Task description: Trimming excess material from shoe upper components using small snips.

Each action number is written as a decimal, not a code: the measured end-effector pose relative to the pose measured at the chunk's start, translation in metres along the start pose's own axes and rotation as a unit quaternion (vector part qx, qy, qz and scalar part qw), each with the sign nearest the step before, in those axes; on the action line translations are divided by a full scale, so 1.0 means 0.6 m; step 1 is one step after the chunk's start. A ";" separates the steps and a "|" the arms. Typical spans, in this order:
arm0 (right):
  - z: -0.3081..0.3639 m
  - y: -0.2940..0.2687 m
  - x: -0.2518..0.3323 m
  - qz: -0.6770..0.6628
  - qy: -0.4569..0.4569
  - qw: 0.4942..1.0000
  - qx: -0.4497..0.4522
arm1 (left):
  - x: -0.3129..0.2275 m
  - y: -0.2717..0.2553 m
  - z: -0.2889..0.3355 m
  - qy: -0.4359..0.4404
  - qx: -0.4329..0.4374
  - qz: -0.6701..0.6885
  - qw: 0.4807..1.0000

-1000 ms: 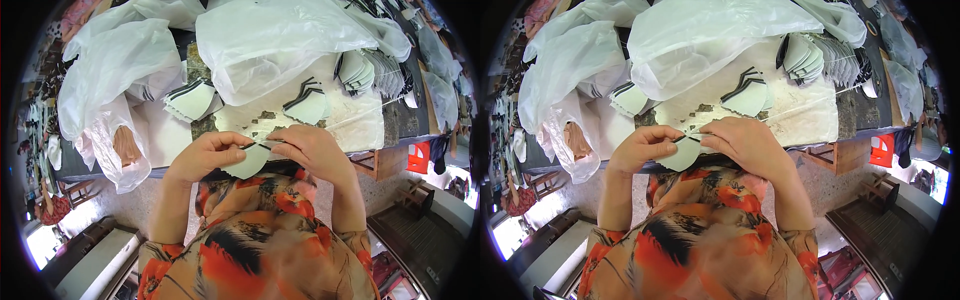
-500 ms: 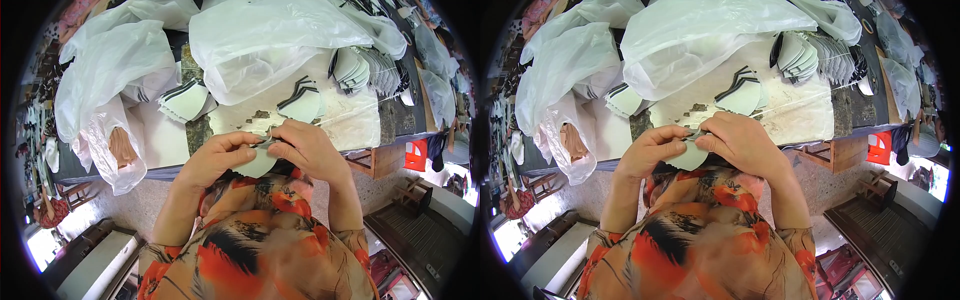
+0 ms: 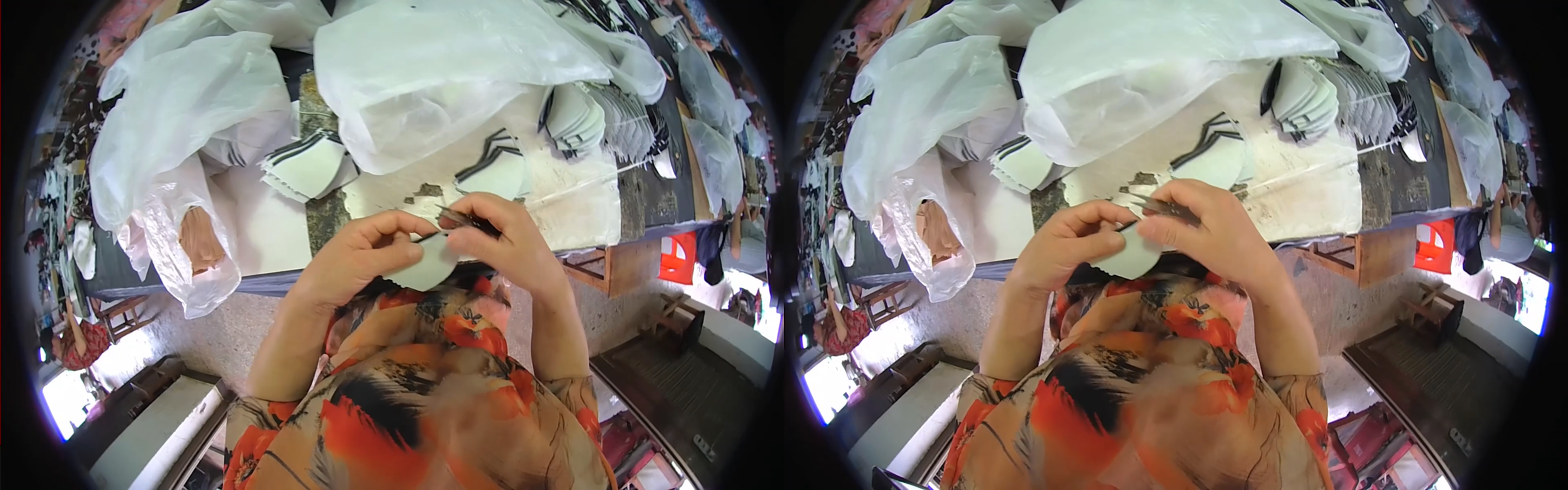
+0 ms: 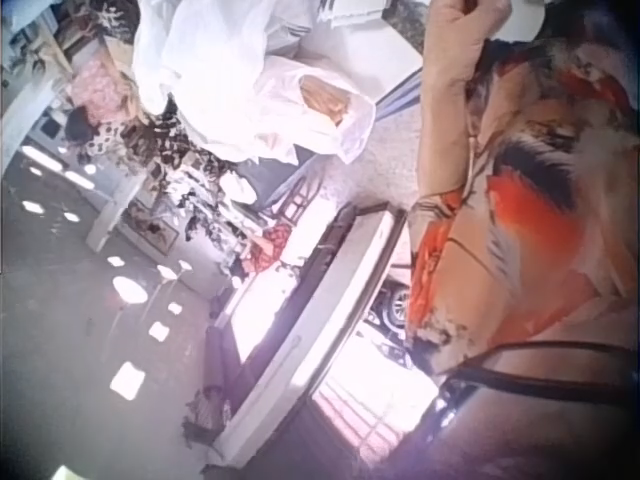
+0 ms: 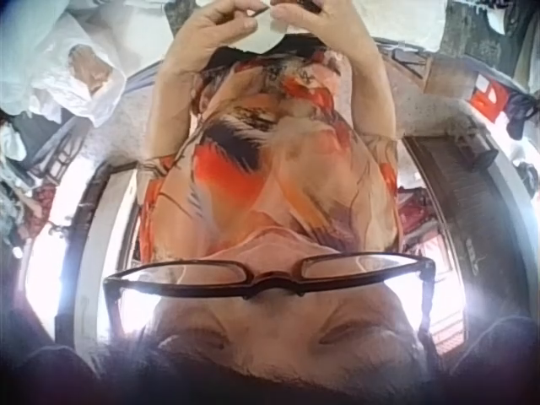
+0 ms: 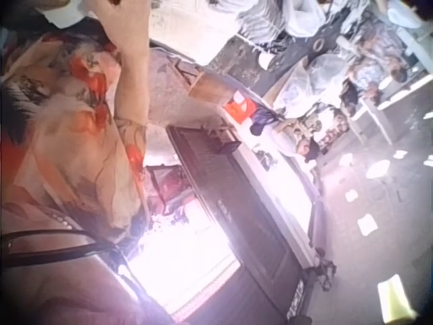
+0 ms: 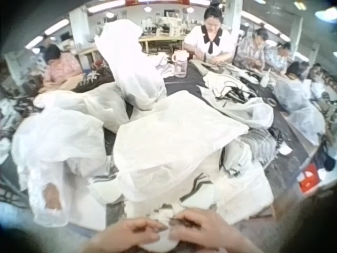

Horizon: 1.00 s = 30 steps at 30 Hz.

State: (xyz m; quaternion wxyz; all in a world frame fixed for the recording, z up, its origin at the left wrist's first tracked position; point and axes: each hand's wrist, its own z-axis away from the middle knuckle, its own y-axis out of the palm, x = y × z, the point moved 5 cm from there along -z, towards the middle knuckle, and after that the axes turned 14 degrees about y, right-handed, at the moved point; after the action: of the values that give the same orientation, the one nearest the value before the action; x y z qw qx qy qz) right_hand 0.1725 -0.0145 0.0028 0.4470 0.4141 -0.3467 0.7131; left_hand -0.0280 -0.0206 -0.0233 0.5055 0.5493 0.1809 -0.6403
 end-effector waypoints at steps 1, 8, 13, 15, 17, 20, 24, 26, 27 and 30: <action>0.003 0.001 -0.001 0.051 0.015 0.998 -0.023 | -0.001 0.007 0.002 -0.005 0.002 0.001 1.000; 0.018 0.006 -0.018 0.068 0.025 0.997 -0.030 | -0.040 -0.018 0.022 0.062 0.014 -0.181 0.981; 0.030 0.005 -0.037 0.056 -0.011 0.997 -0.048 | -0.152 -0.147 0.015 0.129 -0.090 -0.350 0.923; 0.033 0.012 -0.036 0.082 -0.041 0.994 -0.060 | -0.160 -0.159 0.001 0.115 -0.101 -0.374 0.915; 0.033 0.015 -0.026 0.100 -0.072 0.991 -0.054 | -0.198 -0.143 0.004 0.326 -0.234 -0.669 0.625; 0.043 0.006 -0.026 0.141 -0.111 0.982 -0.060 | -0.181 -0.096 -0.001 0.257 -0.125 -0.512 0.810; 0.055 0.012 -0.012 0.158 -0.174 0.971 -0.052 | -0.093 -0.010 -0.022 0.135 0.034 -0.272 0.952; 0.059 0.012 -0.013 0.176 -0.187 0.965 -0.045 | -0.052 0.015 -0.040 0.095 0.060 -0.174 0.978; 0.061 0.014 -0.018 0.171 -0.197 0.964 -0.051 | -0.039 0.020 -0.047 0.085 0.062 -0.165 0.981; 0.069 0.012 -0.024 0.180 -0.203 0.961 -0.045 | -0.016 0.031 -0.069 0.042 0.061 -0.112 0.991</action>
State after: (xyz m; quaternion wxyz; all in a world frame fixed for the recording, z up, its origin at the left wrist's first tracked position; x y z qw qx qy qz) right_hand 0.1813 -0.0581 0.0061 0.2497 0.4602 -0.5308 0.6664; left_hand 0.0082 0.0082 -0.0225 0.3879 0.5823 0.2228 -0.6788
